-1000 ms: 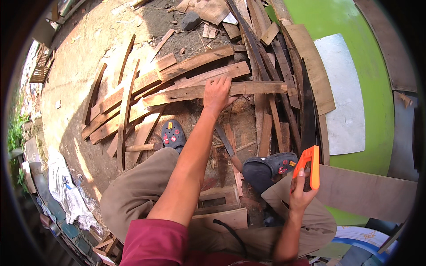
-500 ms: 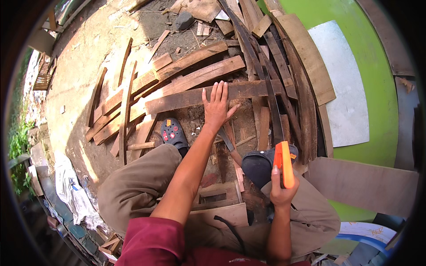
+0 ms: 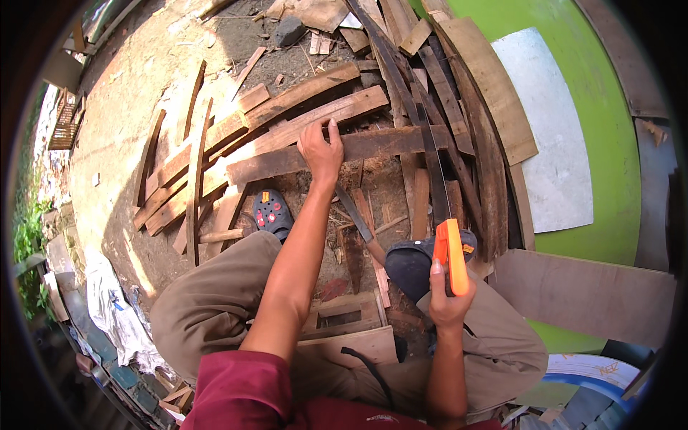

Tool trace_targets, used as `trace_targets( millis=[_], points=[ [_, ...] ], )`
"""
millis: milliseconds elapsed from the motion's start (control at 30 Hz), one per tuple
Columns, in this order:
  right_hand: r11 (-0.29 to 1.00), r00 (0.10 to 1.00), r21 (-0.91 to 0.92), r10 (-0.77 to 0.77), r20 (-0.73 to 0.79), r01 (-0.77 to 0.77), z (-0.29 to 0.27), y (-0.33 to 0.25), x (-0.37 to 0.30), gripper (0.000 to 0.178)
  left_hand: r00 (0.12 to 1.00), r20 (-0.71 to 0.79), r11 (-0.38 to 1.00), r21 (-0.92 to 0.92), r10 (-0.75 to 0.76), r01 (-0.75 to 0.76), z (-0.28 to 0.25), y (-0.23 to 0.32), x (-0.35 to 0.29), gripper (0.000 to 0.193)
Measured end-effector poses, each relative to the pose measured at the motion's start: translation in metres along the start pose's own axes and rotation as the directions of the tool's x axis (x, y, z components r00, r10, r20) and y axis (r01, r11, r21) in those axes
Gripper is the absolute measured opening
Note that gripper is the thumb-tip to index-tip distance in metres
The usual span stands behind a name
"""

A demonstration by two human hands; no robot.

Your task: The person sits on the ground and handles several wooden planks, selecting and positioning them. Using a hand saw, the person cuts a plank into smaller pieces, then sets the cut pieces aside among other wood scraps.

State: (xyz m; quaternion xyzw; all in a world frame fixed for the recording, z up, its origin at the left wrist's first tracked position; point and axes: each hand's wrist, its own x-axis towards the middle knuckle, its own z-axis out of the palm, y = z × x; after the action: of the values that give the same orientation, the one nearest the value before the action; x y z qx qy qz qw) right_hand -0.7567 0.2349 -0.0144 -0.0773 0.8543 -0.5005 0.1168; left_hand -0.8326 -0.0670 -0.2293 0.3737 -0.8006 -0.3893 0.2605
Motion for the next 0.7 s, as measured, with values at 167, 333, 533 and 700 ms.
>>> trace_targets(
  millis=[167, 333, 533, 700],
  points=[
    [0.998, 0.999, 0.017, -0.053, 0.01, 0.053, 0.018, 0.015, -0.002, 0.014, 0.863, 0.34, 0.83, 0.294, 0.373, -0.475, -0.007, 0.001, -0.009, 0.087],
    [0.992, 0.991, 0.038, -0.123, 0.047, 0.121, 0.041, 0.038, 0.0, 0.013, 0.813, 0.56, 0.771, 0.443, 0.161, -0.457, -0.015, 0.016, 0.002, 0.09],
    [0.998, 0.997, 0.045, -0.052, 0.055, 0.05, 0.067, 0.038, -0.003, 0.013, 0.776, 0.624, 0.766, 0.456, 0.088, -0.453, -0.018, 0.024, 0.014, 0.084],
    [0.997, 0.996, -0.023, -0.069, 0.047, 0.07, 0.073, 0.037, -0.01, 0.012, 0.781, 0.619, 0.75, 0.476, 0.086, -0.46, -0.018, 0.025, 0.013, 0.082]
  ],
)
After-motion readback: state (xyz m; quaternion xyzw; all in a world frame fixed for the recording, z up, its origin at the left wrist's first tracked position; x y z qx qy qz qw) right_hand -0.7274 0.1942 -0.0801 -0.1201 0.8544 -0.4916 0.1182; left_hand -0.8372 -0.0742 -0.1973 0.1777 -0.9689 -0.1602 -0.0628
